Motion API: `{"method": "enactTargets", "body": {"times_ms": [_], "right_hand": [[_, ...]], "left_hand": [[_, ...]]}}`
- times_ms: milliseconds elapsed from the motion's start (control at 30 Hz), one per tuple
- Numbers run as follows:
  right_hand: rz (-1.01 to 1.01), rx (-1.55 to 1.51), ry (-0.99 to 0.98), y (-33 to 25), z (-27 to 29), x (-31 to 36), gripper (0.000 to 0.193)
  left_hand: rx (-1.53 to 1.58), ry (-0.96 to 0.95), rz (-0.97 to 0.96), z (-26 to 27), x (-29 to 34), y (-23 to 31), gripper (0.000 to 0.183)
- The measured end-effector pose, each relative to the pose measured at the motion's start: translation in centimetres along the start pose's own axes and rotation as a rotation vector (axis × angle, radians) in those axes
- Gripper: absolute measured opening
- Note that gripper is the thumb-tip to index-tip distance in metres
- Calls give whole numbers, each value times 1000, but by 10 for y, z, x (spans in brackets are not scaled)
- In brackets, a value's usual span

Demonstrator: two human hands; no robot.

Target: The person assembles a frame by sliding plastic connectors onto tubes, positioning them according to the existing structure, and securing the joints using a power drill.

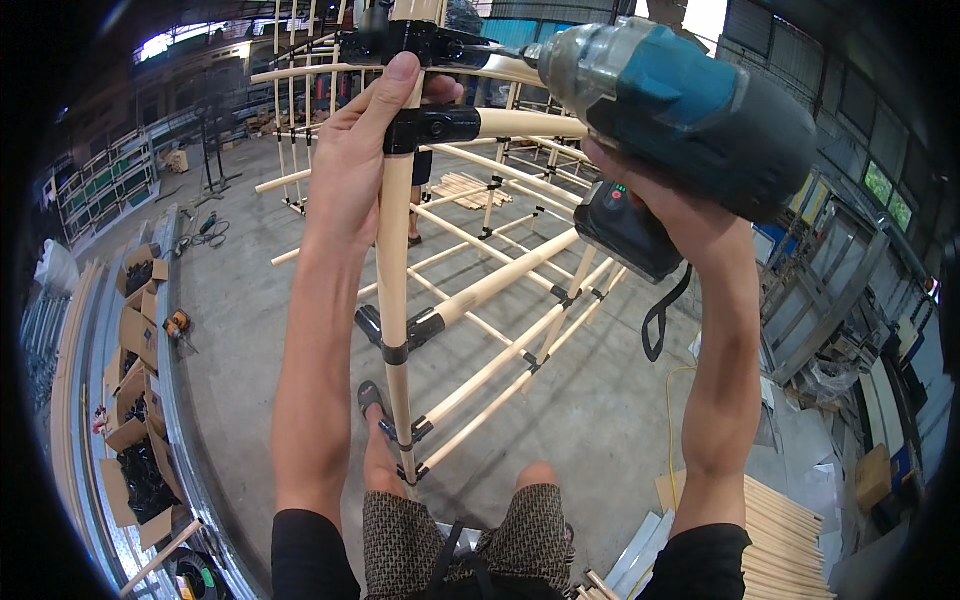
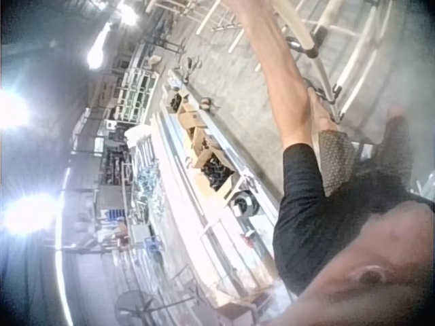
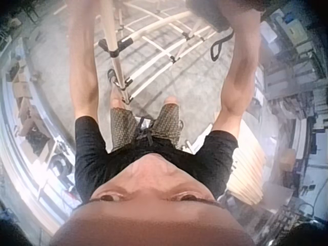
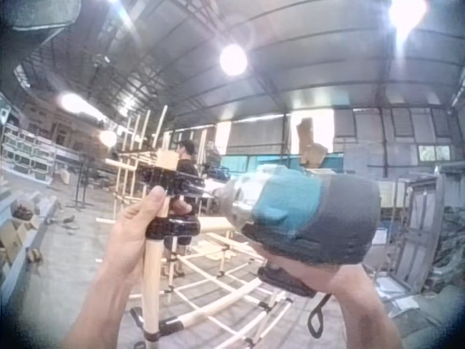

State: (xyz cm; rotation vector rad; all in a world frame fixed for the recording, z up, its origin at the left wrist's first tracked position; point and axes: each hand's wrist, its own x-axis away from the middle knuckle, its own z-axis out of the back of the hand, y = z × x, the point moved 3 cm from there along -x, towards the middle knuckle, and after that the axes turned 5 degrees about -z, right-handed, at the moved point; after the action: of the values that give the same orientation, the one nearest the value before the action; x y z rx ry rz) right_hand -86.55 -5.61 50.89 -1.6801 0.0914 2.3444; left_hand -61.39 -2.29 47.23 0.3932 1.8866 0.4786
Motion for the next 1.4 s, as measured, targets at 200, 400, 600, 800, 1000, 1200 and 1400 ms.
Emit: {"method": "enactTargets", "body": {"times_ms": [200, 400, 600, 800, 1000, 1200, 1400], "right_hand": [[-177, -54, -68, -10, 4, 3, 20], [-149, -128, -89, -6, 4, 1, 21], [-88, -34, -81, -4, 4, 2, 23], [-154, -62, -139, 4, 5, 0, 25], [-438, -151, -201, -7, 6, 3, 31], [-185, -139, -169, 21, 7, 4, 31], [-287, -91, -156, -26, 18, -4, 31]], "left_hand": [[-26, -22, -21, 0, 0, 1, 45], [30, -15, -9, 0, -1, 2, 42], [125, -6, 15, -3, 2, 3, 41], [226, -23, 45, -2, 1, 1, 39], [489, -112, 143, 3, 0, -2, 41], [332, -191, 113, 3, 1, -5, 49], [64, -124, 25, 6, 9, 2, 41]]}}
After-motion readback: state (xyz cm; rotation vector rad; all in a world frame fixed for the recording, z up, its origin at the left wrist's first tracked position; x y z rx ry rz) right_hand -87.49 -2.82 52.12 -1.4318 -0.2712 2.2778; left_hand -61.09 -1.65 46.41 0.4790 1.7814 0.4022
